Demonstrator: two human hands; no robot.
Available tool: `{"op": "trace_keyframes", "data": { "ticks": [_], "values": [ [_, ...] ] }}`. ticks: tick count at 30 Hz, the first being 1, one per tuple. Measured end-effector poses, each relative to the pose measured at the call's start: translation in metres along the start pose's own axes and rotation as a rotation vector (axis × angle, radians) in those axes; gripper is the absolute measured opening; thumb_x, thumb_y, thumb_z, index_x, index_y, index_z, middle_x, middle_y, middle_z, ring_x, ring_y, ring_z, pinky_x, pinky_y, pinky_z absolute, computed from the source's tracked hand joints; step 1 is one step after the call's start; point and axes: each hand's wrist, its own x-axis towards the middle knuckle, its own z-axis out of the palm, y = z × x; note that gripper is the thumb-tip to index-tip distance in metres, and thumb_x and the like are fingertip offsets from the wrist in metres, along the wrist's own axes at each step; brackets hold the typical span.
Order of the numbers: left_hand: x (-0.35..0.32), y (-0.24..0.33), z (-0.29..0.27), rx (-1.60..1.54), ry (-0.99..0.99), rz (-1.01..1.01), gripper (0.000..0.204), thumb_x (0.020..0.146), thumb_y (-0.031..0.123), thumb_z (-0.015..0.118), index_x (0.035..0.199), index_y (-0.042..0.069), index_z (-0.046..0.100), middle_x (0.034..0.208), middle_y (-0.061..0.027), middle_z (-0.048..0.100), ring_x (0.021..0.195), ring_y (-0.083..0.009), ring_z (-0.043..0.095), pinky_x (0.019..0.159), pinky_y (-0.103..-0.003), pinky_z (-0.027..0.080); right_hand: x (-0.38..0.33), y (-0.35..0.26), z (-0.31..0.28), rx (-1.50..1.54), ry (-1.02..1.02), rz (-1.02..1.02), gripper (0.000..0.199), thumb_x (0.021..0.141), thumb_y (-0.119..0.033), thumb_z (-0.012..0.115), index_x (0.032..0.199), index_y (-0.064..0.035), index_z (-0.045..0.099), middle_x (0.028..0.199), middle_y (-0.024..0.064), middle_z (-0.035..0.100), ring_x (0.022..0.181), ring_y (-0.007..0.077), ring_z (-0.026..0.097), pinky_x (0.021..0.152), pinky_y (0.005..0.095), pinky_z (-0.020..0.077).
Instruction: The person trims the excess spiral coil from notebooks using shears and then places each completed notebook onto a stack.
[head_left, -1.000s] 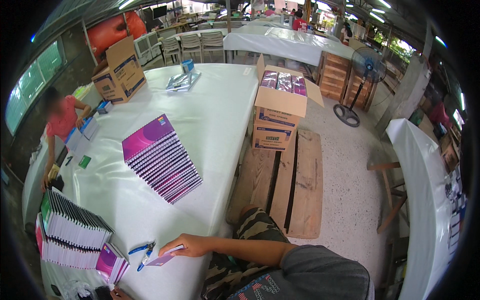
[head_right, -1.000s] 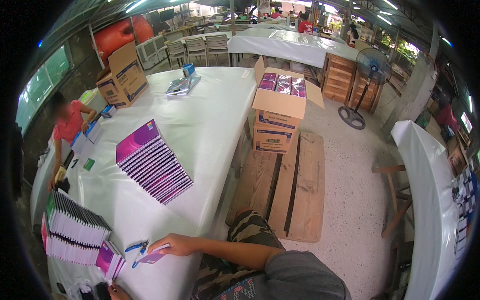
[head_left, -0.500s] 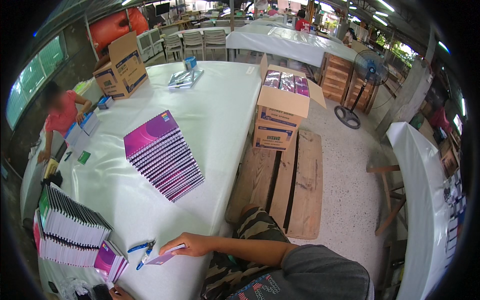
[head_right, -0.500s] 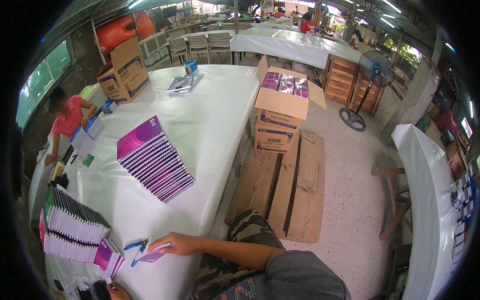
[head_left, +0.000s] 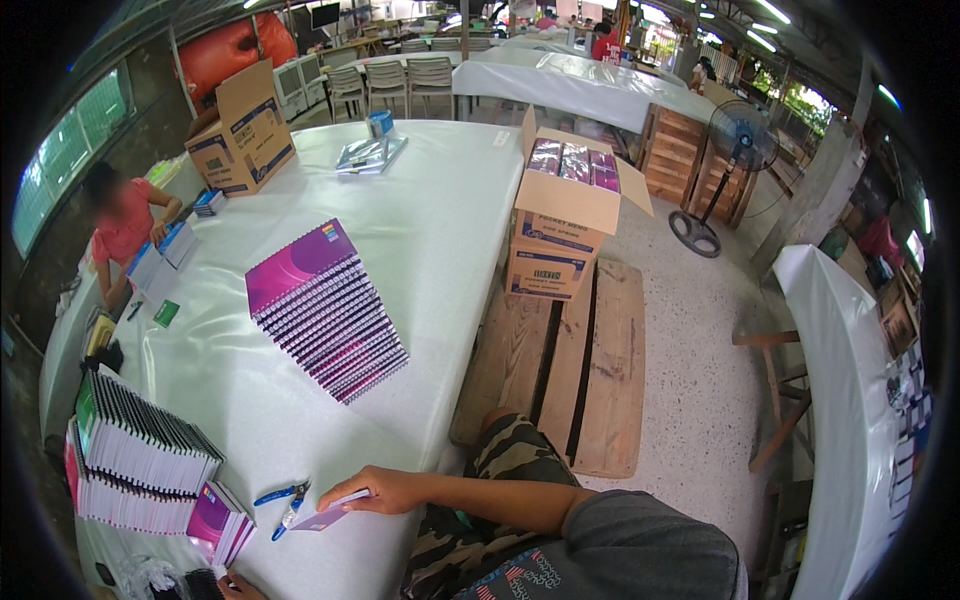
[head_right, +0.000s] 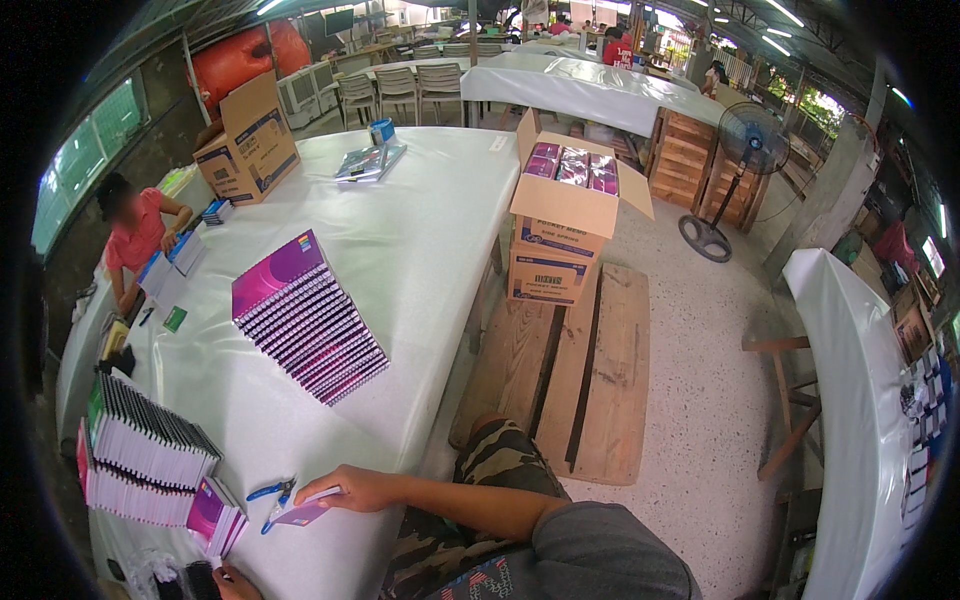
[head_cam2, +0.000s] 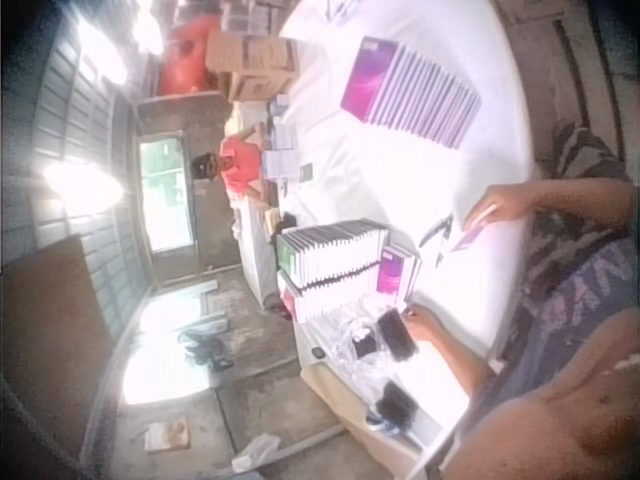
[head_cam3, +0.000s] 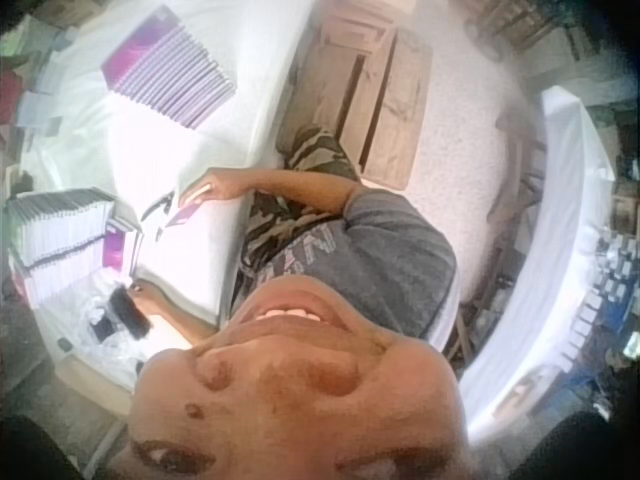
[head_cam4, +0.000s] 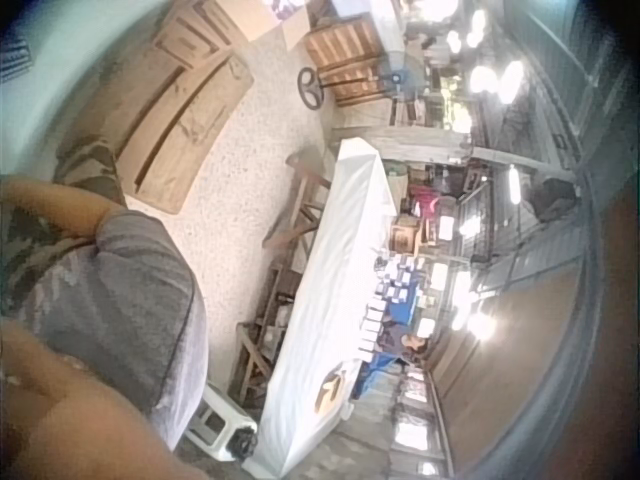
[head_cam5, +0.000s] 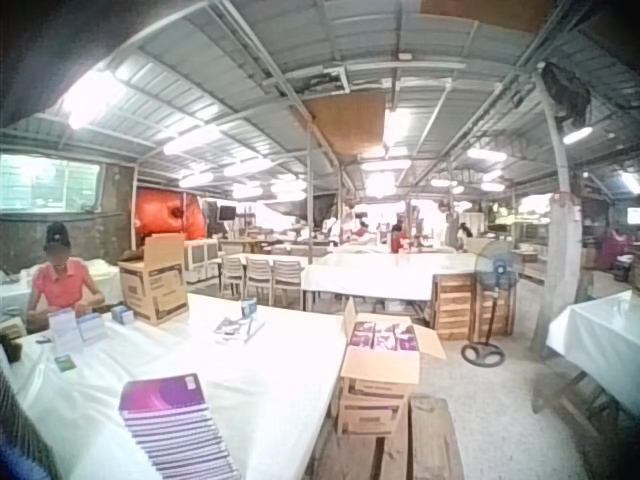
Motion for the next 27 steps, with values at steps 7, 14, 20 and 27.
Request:
{"op": "trace_keyframes", "data": {
  "ticks": [7, 14, 20, 27],
  "values": [
    [-0.001, -0.005, 0.013, -0.012, 0.024, 0.026, 0.029, 0.081, 0.026, 0.059, 0.087, -0.001, 0.065, 0.069, -0.0181, 0.063, 0.056, -0.0327, 0.058, 0.051, -0.042, 0.047, -0.002, 0.0, -0.002, -0.01, 0.041, -0.055, 0.039, 0.086, 0.0, 0.053, 0.124, -0.0087, 0.055, 0.121, 0.0112, 0.059, 0.104, 0.0242, 0.059, 0.088, 0.0279, 0.0411],
    [-0.001, -0.009, 0.018, -0.057, -0.012, -0.045, 0.03, 0.08, 0.029, 0.062, 0.081, -0.001, 0.065, 0.067, -0.0143, 0.063, 0.057, -0.0297, 0.059, 0.051, -0.041, 0.047, -0.004, 0.0, -0.004, -0.011, 0.086, 0.017, 0.038, 0.087, -0.003, 0.054, 0.124, -0.0115, 0.056, 0.117, 0.0111, 0.062, 0.098, 0.0183, 0.059, 0.086, 0.0271, 0.0418],
    [-0.001, 0.011, 0.004, -0.114, 0.132, -0.161, 0.029, 0.087, 0.028, 0.058, 0.085, -0.001, 0.063, 0.073, -0.0167, 0.063, 0.061, -0.0306, 0.059, 0.053, -0.041, 0.047, 0.001, -0.002, -0.001, -0.007, 0.087, 0.124, 0.037, 0.085, -0.006, 0.056, 0.122, -0.0088, 0.057, 0.117, 0.0126, 0.061, 0.101, 0.0183, 0.058, 0.088, 0.0278, 0.0415],
    [-0.007, 0.074, -0.021, -0.708, -0.357, -0.02, 0.037, 0.097, 0.022, 0.041, 0.102, -0.012, 0.055, 0.098, -0.0298, 0.059, 0.089, -0.0402, 0.057, 0.081, -0.042, 0.046, 0.001, -0.002, 0.0, -0.039, 0.116, 0.154, 0.038, 0.085, -0.009, 0.056, 0.123, -0.0083, 0.056, 0.118, 0.0126, 0.061, 0.103, 0.018, 0.057, 0.091, 0.0284, 0.0404]
  ]
}}
